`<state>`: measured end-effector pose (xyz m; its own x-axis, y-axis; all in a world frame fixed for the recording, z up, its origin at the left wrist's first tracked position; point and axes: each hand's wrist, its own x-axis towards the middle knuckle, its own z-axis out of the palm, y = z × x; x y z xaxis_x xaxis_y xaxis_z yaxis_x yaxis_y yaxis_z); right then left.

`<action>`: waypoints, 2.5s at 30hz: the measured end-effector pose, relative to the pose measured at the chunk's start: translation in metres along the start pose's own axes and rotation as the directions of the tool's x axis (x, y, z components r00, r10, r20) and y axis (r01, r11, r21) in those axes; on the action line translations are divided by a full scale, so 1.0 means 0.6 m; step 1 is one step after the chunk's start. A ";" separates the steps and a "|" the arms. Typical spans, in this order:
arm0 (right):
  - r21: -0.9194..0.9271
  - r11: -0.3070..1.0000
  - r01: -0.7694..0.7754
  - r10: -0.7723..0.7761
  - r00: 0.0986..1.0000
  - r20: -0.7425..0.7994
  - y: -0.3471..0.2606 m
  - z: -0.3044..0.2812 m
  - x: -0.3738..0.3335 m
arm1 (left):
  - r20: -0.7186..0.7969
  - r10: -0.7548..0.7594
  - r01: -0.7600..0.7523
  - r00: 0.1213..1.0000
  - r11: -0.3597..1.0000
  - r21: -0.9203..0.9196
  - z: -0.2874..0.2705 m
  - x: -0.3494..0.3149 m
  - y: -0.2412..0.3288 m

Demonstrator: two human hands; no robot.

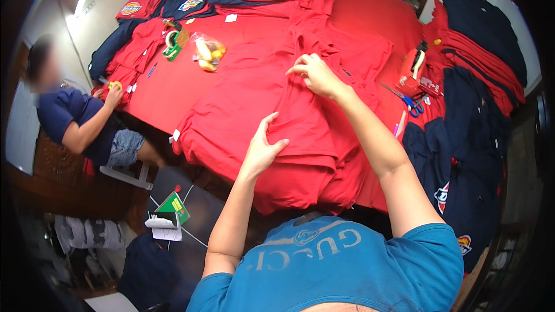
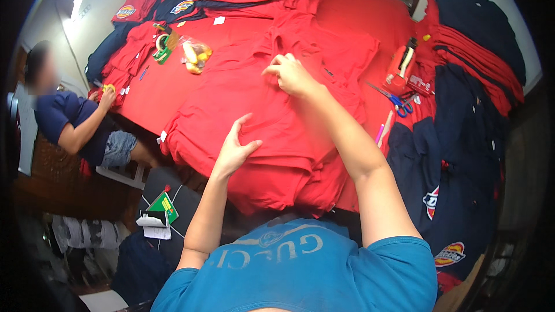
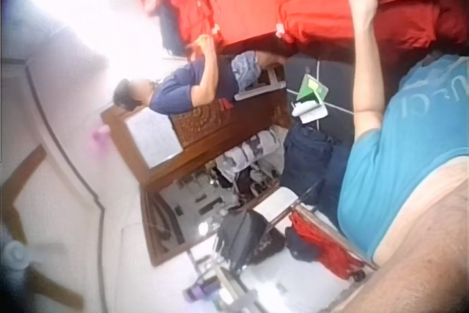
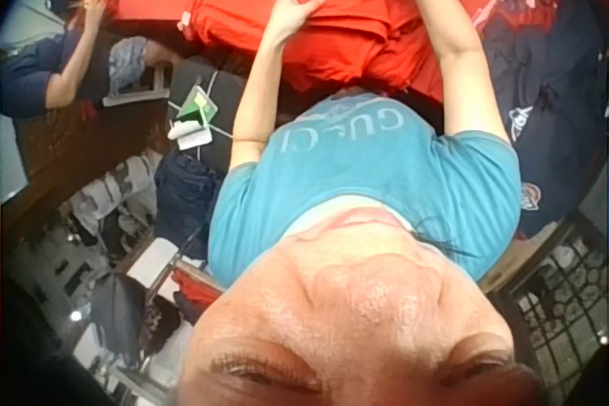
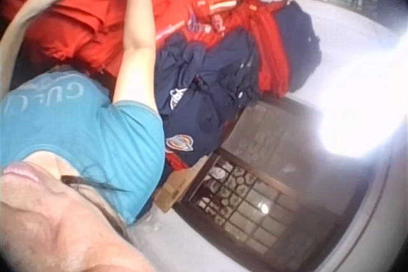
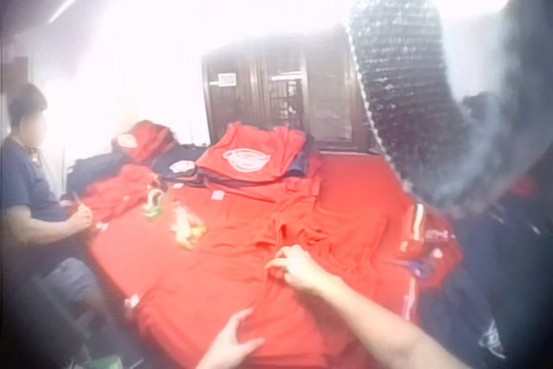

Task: The person processes a stack of red Dickies shirts by writing on tags with a pink marker, folding the shirts, and cutting off tags with scissors. The person handles the shirts one at a time, placing the finished items into a pile.

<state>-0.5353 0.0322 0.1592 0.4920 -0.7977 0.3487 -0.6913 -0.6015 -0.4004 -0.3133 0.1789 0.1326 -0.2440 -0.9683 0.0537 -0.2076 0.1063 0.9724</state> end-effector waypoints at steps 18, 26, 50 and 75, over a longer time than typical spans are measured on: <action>0.574 0.772 -0.274 0.543 0.753 -0.371 0.165 -0.031 -0.088 | -0.134 0.238 -0.037 0.962 0.600 0.799 -0.009 0.021 0.000; 0.474 0.592 -0.651 0.805 0.499 -0.321 0.254 -0.142 -0.272 | -0.239 0.422 -0.155 0.875 0.711 0.686 0.041 0.215 -0.062; -0.207 0.119 -0.971 0.880 0.200 -0.431 0.385 -0.163 -0.386 | -0.442 0.084 -0.230 0.893 0.930 -0.287 -0.017 0.218 -0.044; 0.517 0.826 -0.225 0.305 0.949 -0.074 -0.048 0.022 -0.035 | -0.331 0.002 -0.104 0.944 0.951 -0.292 -0.009 0.193 0.028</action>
<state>-0.5190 0.0656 0.1521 0.2172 -0.9377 0.2713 -0.4087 -0.3397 -0.8471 -0.3400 0.0671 0.1564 0.0831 -0.9883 0.1276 0.1046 0.1360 0.9852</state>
